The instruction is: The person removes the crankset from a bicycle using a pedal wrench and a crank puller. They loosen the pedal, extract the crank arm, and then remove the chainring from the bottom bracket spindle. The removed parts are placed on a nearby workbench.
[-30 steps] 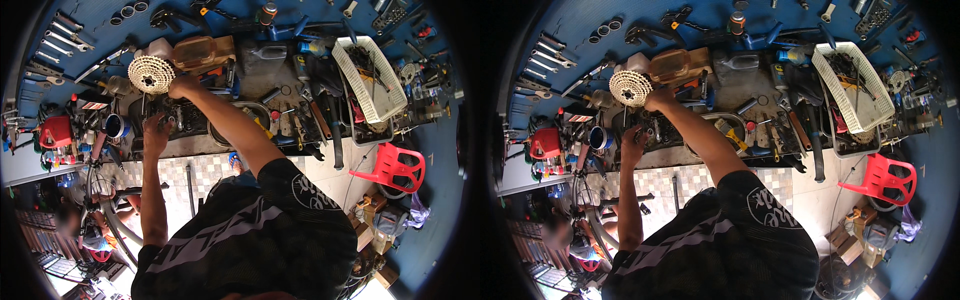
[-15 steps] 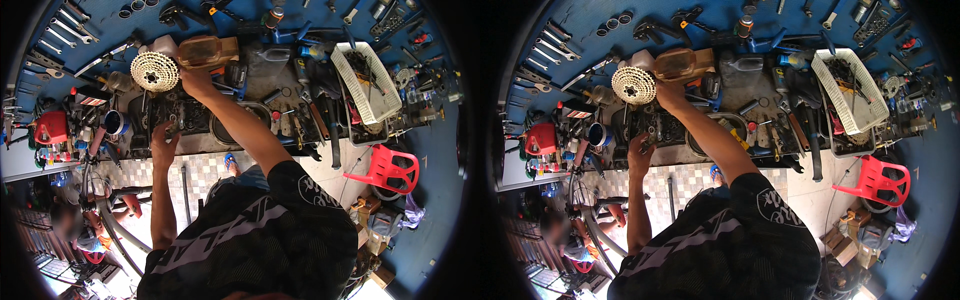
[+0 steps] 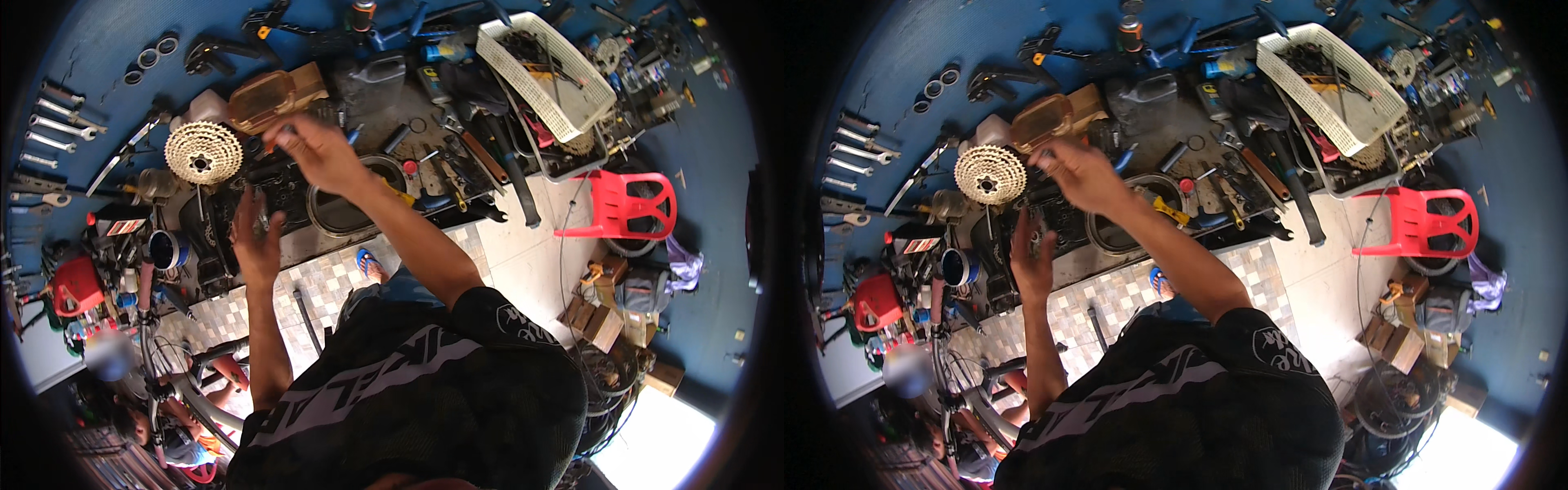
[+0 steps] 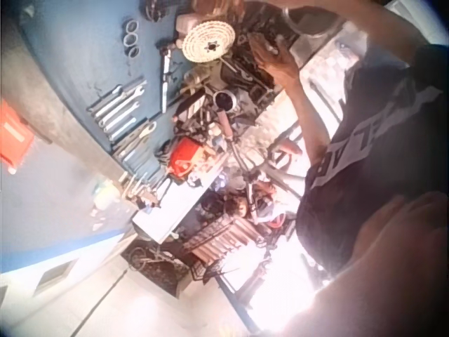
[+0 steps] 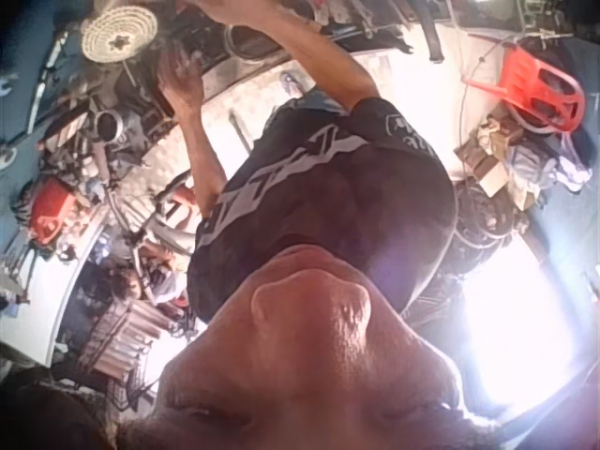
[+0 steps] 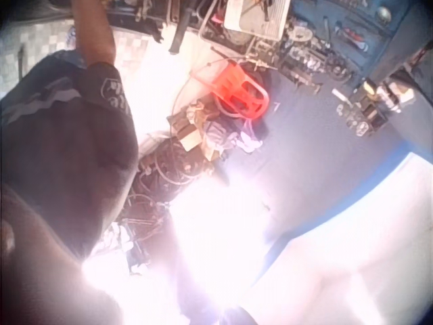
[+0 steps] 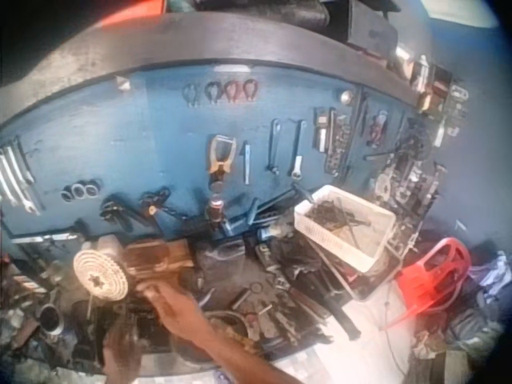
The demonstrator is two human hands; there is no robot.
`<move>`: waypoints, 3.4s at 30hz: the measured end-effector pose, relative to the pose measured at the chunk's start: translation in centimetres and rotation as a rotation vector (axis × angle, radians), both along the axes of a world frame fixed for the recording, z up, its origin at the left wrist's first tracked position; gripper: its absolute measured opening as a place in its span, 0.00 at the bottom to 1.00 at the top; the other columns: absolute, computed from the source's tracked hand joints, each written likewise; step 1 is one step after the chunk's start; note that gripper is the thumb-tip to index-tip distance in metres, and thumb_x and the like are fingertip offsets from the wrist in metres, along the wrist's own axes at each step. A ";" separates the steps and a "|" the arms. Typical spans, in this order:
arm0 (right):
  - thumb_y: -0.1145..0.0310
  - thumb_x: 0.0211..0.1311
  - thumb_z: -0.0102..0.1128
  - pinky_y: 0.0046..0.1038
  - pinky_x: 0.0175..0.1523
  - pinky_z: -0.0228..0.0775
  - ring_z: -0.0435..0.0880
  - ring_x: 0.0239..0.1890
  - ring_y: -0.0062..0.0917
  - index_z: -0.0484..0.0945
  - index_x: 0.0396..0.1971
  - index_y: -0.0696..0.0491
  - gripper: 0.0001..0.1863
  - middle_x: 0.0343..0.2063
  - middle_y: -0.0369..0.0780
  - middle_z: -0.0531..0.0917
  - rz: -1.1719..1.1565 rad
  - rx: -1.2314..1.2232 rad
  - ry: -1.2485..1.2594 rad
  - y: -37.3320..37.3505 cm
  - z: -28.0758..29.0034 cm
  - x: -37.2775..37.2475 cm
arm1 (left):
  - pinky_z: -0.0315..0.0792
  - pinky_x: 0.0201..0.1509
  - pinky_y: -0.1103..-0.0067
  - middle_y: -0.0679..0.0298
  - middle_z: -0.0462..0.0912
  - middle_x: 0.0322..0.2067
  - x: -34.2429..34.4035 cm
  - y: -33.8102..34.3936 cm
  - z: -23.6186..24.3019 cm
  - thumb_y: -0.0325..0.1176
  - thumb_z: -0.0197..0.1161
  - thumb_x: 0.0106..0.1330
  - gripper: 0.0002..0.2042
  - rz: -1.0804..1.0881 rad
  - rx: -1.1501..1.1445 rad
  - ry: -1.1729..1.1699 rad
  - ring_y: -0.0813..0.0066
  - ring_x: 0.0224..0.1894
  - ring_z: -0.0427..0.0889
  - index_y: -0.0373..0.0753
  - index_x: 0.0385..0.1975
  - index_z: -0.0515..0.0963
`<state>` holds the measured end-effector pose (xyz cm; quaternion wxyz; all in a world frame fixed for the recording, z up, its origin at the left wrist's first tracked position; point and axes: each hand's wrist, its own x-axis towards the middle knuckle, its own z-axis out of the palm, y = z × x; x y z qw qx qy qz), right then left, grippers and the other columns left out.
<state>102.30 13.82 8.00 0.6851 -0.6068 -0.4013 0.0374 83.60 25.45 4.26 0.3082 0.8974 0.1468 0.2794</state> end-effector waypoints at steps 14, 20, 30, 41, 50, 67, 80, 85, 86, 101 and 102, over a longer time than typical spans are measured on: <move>0.53 0.59 0.72 0.41 0.60 0.71 0.79 0.54 0.41 0.80 0.54 0.50 0.26 0.47 0.46 0.82 -0.322 -0.732 -0.231 -21.7 0.5 0.9 | 0.76 0.37 0.53 0.44 0.86 0.34 -2.0 3.3 -1.3 0.37 0.57 0.73 0.15 0.405 0.168 0.537 0.36 0.35 0.84 0.35 0.53 0.74; 0.60 0.59 0.71 0.44 0.58 0.71 0.78 0.54 0.43 0.72 0.61 0.52 0.30 0.50 0.47 0.78 -0.601 -1.469 -0.064 -37.1 -5.9 2.2 | 0.72 0.49 0.51 0.37 0.82 0.43 -2.6 9.2 -6.4 0.39 0.59 0.69 0.15 0.513 0.318 0.645 0.38 0.48 0.81 0.38 0.49 0.75; 0.70 0.58 0.68 0.42 0.52 0.72 0.82 0.48 0.43 0.72 0.60 0.48 0.28 0.46 0.44 0.80 -0.809 -1.151 -0.097 -42.3 -9.9 2.9 | 0.67 0.61 0.50 0.45 0.77 0.56 -1.8 10.3 -8.1 0.49 0.74 0.57 0.34 0.444 0.311 0.843 0.40 0.60 0.73 0.45 0.63 0.70; 0.68 0.60 0.68 0.41 0.44 0.77 0.85 0.36 0.41 0.80 0.46 0.48 0.14 0.36 0.40 0.84 -0.715 -1.013 -0.039 -40.5 -7.4 3.3 | 0.72 0.58 0.60 0.53 0.81 0.50 10.2 -9.3 0.5 0.41 0.78 0.53 0.28 0.093 0.495 0.273 0.51 0.54 0.79 0.43 0.55 0.78; 0.72 0.60 0.66 0.44 0.43 0.79 0.87 0.43 0.46 0.67 0.57 0.48 0.26 0.38 0.50 0.87 -0.271 -0.997 0.237 -39.5 -11.1 4.3 | 0.63 0.68 0.60 0.60 0.76 0.55 21.6 -29.6 -5.6 0.36 0.71 0.58 0.20 -0.726 0.650 0.232 0.59 0.63 0.69 0.45 0.52 0.79; 0.65 0.67 0.64 0.39 0.42 0.78 0.88 0.38 0.43 0.83 0.44 0.53 0.11 0.37 0.46 0.87 -0.647 -0.717 -0.150 -35.0 -5.1 12.1 | 0.68 0.54 0.64 0.63 0.83 0.38 28.5 -22.8 -2.3 0.31 0.70 0.57 0.14 -0.675 0.395 -0.034 0.60 0.47 0.79 0.44 0.43 0.80; 0.47 0.53 0.74 0.46 0.44 0.81 0.89 0.37 0.48 0.86 0.37 0.53 0.23 0.31 0.49 0.88 -0.472 -1.372 0.063 -34.3 -7.9 6.3 | 0.72 0.50 0.62 0.61 0.86 0.34 31.9 -22.2 -1.8 0.34 0.68 0.58 0.11 -0.463 0.469 -0.045 0.58 0.42 0.82 0.41 0.40 0.81; 0.48 0.54 0.73 0.46 0.45 0.80 0.88 0.41 0.49 0.86 0.39 0.55 0.24 0.34 0.52 0.88 -0.464 -1.381 0.091 -33.9 -9.1 6.4 | 0.73 0.49 0.61 0.61 0.86 0.34 32.0 -22.4 -2.3 0.34 0.68 0.57 0.11 -0.478 0.456 -0.063 0.57 0.40 0.83 0.41 0.39 0.81; 0.51 0.54 0.73 0.44 0.44 0.81 0.89 0.40 0.46 0.85 0.40 0.56 0.23 0.33 0.51 0.88 -0.459 -1.357 0.101 -33.8 -9.1 6.4 | 0.73 0.48 0.61 0.60 0.86 0.33 31.8 -22.2 -2.4 0.34 0.68 0.57 0.11 -0.472 0.447 -0.074 0.57 0.40 0.83 0.41 0.39 0.81; 0.71 0.67 0.67 0.17 0.28 0.66 0.76 0.29 0.17 0.74 0.60 0.59 0.23 0.40 0.39 0.81 0.142 0.153 1.095 -37.5 -8.2 6.3 | 0.75 0.45 0.63 0.56 0.85 0.32 28.0 -18.3 -1.8 0.30 0.70 0.55 0.13 -0.369 0.292 -0.036 0.52 0.38 0.82 0.40 0.41 0.80; 0.71 0.67 0.67 0.18 0.29 0.66 0.76 0.29 0.17 0.74 0.60 0.59 0.23 0.40 0.39 0.81 0.158 0.181 1.105 -37.5 -8.2 6.3 | 0.75 0.46 0.63 0.56 0.85 0.33 27.8 -18.2 -1.7 0.31 0.70 0.55 0.13 -0.359 0.291 -0.020 0.52 0.38 0.82 0.40 0.41 0.80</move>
